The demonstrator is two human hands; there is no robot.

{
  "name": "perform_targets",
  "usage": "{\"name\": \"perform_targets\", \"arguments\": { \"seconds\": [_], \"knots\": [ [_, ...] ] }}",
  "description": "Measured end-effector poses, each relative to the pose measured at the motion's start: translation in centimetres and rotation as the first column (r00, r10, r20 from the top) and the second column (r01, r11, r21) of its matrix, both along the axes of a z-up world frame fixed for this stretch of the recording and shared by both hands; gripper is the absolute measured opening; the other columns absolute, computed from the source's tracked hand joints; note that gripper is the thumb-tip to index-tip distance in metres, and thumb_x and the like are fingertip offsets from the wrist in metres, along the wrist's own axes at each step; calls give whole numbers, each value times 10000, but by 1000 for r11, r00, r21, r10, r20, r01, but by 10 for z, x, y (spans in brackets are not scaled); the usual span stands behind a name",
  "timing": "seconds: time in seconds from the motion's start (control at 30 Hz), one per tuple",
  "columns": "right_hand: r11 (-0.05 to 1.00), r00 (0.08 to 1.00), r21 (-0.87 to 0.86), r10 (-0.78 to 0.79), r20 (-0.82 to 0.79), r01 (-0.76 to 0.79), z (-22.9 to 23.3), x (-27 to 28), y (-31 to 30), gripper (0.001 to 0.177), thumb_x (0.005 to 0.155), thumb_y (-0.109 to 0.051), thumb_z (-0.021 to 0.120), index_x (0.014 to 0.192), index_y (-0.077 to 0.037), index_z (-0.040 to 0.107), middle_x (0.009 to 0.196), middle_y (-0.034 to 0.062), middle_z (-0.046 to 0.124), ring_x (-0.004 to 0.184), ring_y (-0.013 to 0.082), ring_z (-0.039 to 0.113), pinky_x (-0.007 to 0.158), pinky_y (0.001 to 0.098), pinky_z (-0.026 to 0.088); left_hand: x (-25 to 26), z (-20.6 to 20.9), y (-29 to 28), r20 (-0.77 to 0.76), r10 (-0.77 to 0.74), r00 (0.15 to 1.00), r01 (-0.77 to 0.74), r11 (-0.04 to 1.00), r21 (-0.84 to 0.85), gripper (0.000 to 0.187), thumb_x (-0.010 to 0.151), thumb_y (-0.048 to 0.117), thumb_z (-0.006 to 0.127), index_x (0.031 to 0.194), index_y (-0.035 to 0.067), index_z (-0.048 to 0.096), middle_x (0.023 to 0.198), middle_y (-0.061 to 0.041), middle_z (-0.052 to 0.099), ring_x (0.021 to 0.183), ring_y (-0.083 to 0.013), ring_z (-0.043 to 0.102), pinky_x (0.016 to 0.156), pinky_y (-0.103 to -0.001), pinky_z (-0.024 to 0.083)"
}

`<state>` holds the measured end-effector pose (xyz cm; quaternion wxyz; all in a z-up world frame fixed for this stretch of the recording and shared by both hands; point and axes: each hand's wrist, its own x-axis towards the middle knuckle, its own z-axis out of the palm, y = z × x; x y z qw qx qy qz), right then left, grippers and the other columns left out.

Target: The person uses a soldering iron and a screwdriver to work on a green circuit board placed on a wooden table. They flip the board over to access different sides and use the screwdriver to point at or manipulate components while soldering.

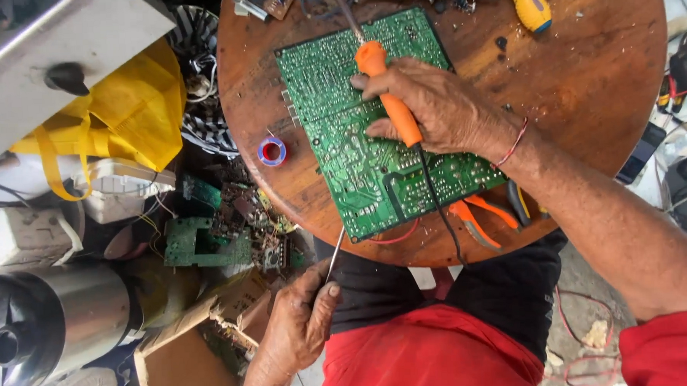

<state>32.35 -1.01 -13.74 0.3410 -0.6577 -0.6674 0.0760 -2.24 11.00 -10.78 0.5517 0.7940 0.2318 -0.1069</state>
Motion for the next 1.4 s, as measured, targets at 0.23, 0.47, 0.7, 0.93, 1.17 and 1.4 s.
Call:
{"name": "perform_targets", "arguments": {
  "seconds": [0.23,0.47,0.7,0.93,1.17,1.4],
  "knots": [
    [1000,999,12,-14,-50,15,-4,5,-1,460,1008,-228,765,1309,-80,450,1450,166,624,1322,453,578,1014,605,560,12,16,-2,-158,-8,987,7,1000,-9,603,973,487,472,1411,91,592,1297,-107,759,1202,-259,728,943,-366,574],
    [999,997,-7,-38,-66,37,-3,0,-1,482,1003,-259,766,1334,-93,458,1476,173,592,1323,465,558,1014,636,546,3,-6,4,-39,16,999,-18,999,-38,522,974,425,505,1327,77,671,816,-12,755,679,-132,691,567,-307,559],
    [999,999,-16,-39,-36,38,1,-3,2,475,1003,-309,749,1314,-73,479,1392,237,609,1199,446,586,947,634,534,3,-8,5,66,28,997,-20,993,-118,527,1002,384,510,1364,28,651,781,14,638,680,-102,591,586,-281,507],
    [996,994,-59,-75,-76,70,-1,-2,-5,482,1014,-300,726,1371,-112,462,1476,186,579,1380,477,503,1029,689,513,14,18,12,-173,-42,984,10,984,-179,577,987,405,490,1467,94,564,574,31,516,445,-106,565,434,-322,519],
    [990,987,-28,-137,-83,135,-9,-2,-15,469,997,-318,745,1338,-123,488,1472,167,602,1400,488,510,1057,651,502,26,33,-13,-249,-159,956,246,893,377,511,1026,280,421,1487,58,420,1292,-238,632,950,-439,734,835,-584,602],
    [992,988,-30,-125,-92,123,-15,-2,-15,480,1016,-328,706,1381,-135,461,1528,150,514,1436,510,451,1203,694,423,29,16,-1,-332,-114,936,247,888,389,439,998,371,455,1410,219,465,1127,-152,728,913,-489,690,764,-606,523]
  ]
}}
